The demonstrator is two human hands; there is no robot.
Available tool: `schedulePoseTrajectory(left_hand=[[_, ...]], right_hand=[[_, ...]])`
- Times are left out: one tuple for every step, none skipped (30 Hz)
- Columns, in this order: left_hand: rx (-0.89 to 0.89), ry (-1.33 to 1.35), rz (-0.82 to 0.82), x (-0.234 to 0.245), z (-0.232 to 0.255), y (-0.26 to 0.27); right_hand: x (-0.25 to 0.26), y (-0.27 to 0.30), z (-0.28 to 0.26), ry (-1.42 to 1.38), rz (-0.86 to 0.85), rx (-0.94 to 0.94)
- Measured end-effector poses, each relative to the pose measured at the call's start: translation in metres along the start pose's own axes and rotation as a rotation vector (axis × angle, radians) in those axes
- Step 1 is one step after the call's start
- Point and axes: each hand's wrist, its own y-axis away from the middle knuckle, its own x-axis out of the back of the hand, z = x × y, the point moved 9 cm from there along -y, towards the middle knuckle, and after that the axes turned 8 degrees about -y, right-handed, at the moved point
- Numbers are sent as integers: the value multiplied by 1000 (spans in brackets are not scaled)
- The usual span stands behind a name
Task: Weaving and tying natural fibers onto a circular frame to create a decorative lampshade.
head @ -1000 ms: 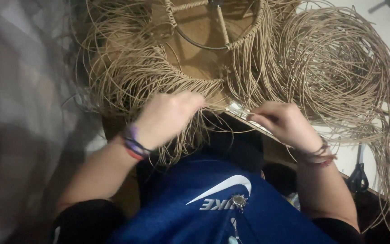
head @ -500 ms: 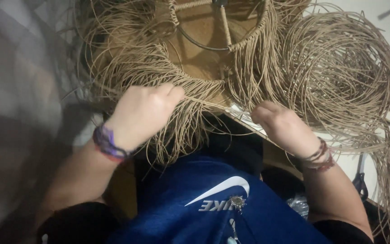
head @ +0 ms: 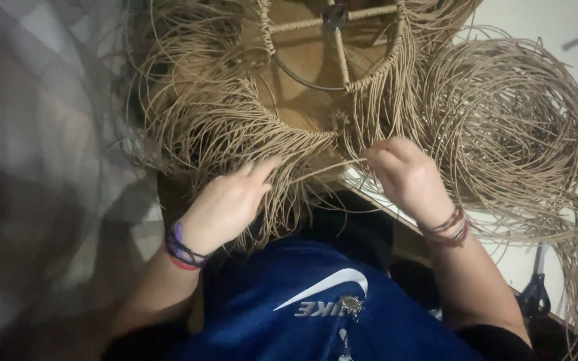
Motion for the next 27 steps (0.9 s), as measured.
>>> schedulePoseTrajectory(left_hand=[[0, 1, 1, 2, 4, -7], [23, -49, 280, 30, 5, -10], [51, -100, 559, 56, 7, -7], [54, -101, 560, 44, 6, -11], [-91, -41, 759, 46, 14, -6], [-241, 19, 953, 45, 20, 3], [-245, 22, 954, 30, 15, -12], [-213, 78, 803, 7, 6, -38], [-179, 135, 651, -19, -2, -64], [-181, 140, 652, -22, -10, -70], [-117, 129, 577, -29, -24, -82], [-53, 118, 501, -36, -38, -94], [-58, 118, 500, -46, -39, -101], [-62, 266, 441, -60, -42, -111], [-68, 418, 375, -77, -42, -121], [-75, 422, 370, -67, -33, -127], [-65, 553, 355, -60, -26, -134], [-55, 684, 338, -54, -19, -141], [-54, 694, 334, -72, -20, -150], [-98, 716, 341, -88, -19, -158], [-144, 734, 354, -102, -18, -168], [-145, 742, 356, -102, -14, -171], [-145, 738, 349, -103, -11, -174], [-146, 735, 342, -103, -10, -177], [-155, 740, 333, -103, -8, -178], [-162, 733, 317, -104, -7, -179], [-167, 726, 300, -105, -6, -178]], right_hand=[[1, -4, 4, 1, 0, 1], [1, -9, 12, -82, -9, -38], [0, -15, 19, -166, -19, -73], [0, -34, 11, -166, -21, -70], [10, -53, 2, -252, 92, -32], [21, -71, -6, -338, 205, 7], [11, -85, -10, -334, 208, 5], [5, -98, -8, -326, 280, -44], [0, -109, -6, -317, 349, -94], [-10, -113, 0, -311, 347, -97], [-15, -118, 3, -207, 409, -83], [-19, -122, 7, -103, 469, -70], [-23, -123, 7, -101, 473, -72], [-26, -123, 6, -61, 483, -70], [-28, -121, 6, -19, 491, -72], [-26, -123, 6, -14, 492, -80], [-22, -125, 4, -9, 504, -62], [-18, -125, 3, -5, 516, -44], [-19, -123, 4, 0, 509, -50], [-22, -122, 4, 13, 472, -43], [-24, -123, 4, 27, 439, -30], [-26, -122, 10, 32, 433, -30], [-29, -121, 13, 45, 443, -3], [-32, -121, 16, 58, 453, 24], [-31, -121, 17, 65, 455, 12], [-30, -122, 15, 72, 456, 24], [-31, -123, 12, 79, 455, 35]])
